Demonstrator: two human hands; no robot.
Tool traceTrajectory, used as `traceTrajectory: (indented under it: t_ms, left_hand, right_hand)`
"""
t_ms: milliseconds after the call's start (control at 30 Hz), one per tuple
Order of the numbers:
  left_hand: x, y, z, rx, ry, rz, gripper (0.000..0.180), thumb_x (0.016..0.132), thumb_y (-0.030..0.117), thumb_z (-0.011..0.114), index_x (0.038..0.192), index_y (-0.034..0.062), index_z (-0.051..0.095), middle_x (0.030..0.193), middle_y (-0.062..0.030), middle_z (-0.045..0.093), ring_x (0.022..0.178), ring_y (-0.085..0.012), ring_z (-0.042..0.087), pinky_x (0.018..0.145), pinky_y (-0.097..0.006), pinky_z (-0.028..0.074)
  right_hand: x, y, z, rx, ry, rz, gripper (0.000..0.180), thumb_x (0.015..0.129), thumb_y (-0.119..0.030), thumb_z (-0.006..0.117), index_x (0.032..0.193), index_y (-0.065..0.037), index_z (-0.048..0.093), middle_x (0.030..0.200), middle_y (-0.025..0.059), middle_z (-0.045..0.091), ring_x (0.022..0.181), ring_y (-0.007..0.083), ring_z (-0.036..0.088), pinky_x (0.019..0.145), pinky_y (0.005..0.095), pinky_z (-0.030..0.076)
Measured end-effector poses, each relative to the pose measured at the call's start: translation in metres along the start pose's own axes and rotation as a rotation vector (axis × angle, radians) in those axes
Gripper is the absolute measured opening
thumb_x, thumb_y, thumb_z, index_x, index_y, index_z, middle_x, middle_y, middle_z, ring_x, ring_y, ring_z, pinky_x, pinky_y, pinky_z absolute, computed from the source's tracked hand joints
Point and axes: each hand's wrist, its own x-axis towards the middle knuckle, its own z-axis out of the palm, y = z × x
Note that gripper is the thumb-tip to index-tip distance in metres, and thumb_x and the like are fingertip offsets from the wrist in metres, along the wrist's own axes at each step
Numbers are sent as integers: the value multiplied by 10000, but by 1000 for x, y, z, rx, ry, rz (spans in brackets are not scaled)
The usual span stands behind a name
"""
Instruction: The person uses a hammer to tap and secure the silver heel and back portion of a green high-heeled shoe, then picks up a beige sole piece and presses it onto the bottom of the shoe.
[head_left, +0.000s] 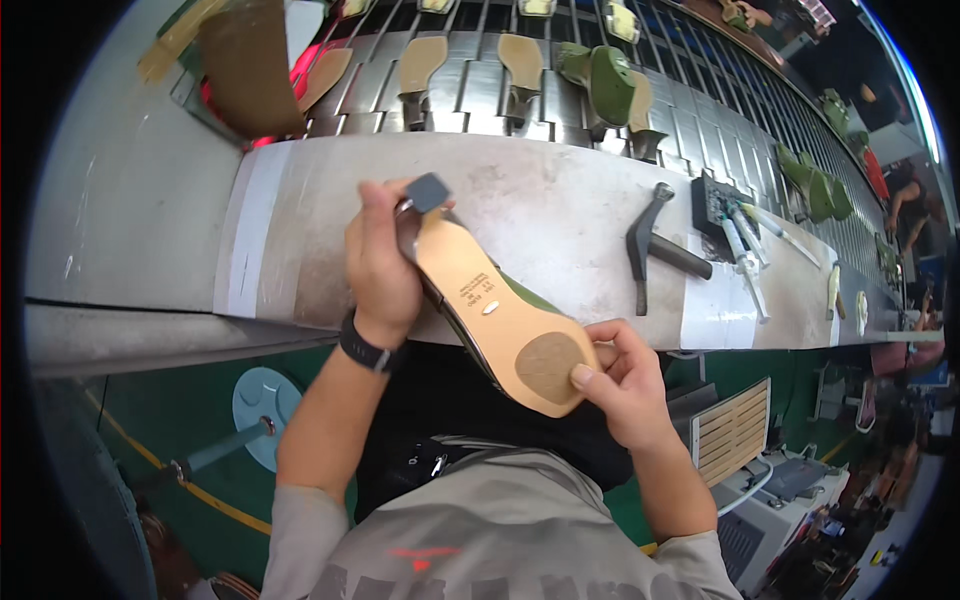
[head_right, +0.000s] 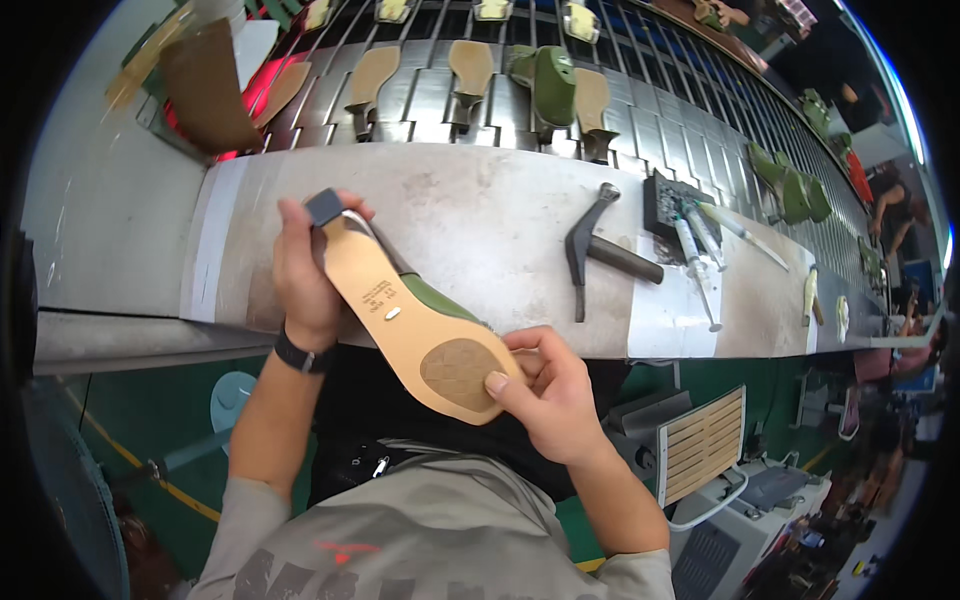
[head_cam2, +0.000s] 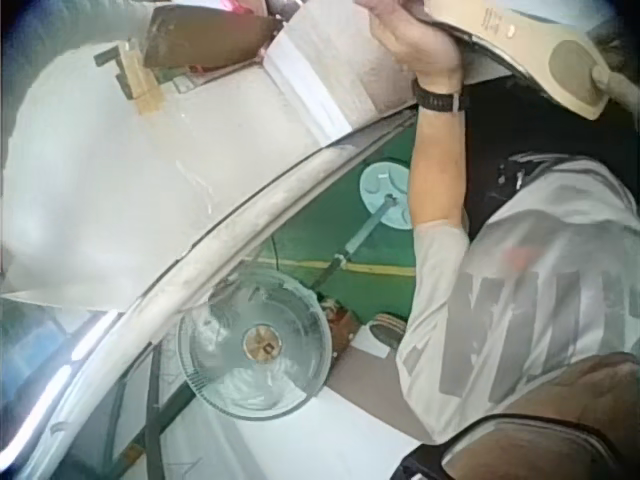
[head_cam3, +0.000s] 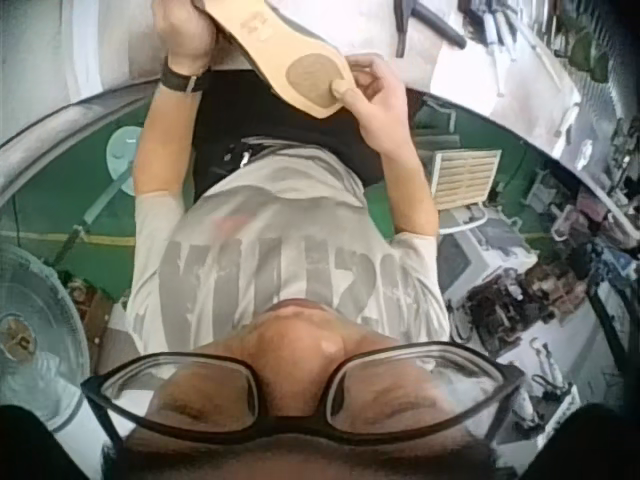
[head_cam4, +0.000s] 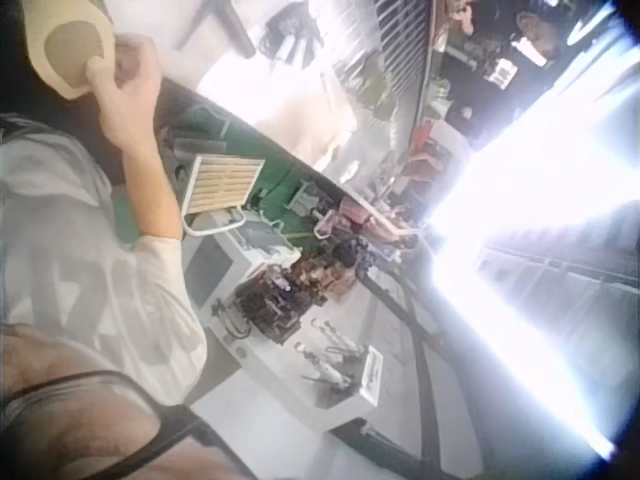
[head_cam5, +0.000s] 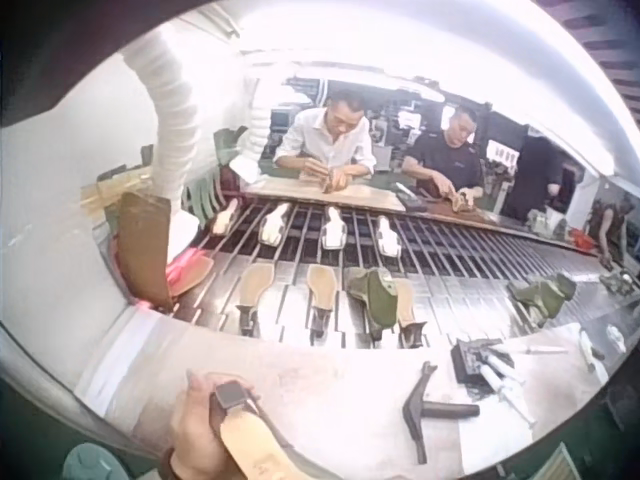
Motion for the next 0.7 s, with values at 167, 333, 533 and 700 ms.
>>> traceTrajectory:
  t_ms: [167, 333, 533, 700]
  left_hand:
    - [16, 14, 2, 386, -488, 428, 790, 1178, 567, 235, 1088, -41, 731, 1083, -133, 708, 975, -199, 654, 914, -338, 505]
    - [15, 12, 2, 327, -515, 345, 850, 1151, 639, 227, 1103, -45, 729, 1075, -125, 697, 971, -184, 650, 898, -322, 508]
    - [15, 10, -9, 240, -418, 174, 979, 1096, 751, 168, 1086, -47, 734, 1062, -135, 705, 982, -191, 670, 902, -329, 527]
    - [20, 9, -9, 311, -459, 268, 1062, 1062, 797, 106, 1061, -53, 742, 1063, -160, 722, 993, -229, 683, 916, -360, 533]
  right_hand:
    - [30, -42, 43, -871, -101, -458, 625, 826, -96, 899, 1391, -38, 639, 974, 59, 719, 772, 129, 653, 640, 274, 517]
    - [73, -77, 84, -1020, -290, -802, 561, 768, -55, 896, 1299, -80, 714, 829, 60, 638, 677, 175, 612, 594, 304, 492]
    - [53, -75, 82, -1206, -262, -1370, 412, 720, 5, 899, 1094, 93, 751, 824, 75, 674, 577, 178, 577, 482, 302, 454]
    - [74, -57, 90, -1241, -212, -1409, 372, 751, -2, 881, 1088, 83, 747, 801, 65, 643, 595, 173, 587, 498, 310, 477]
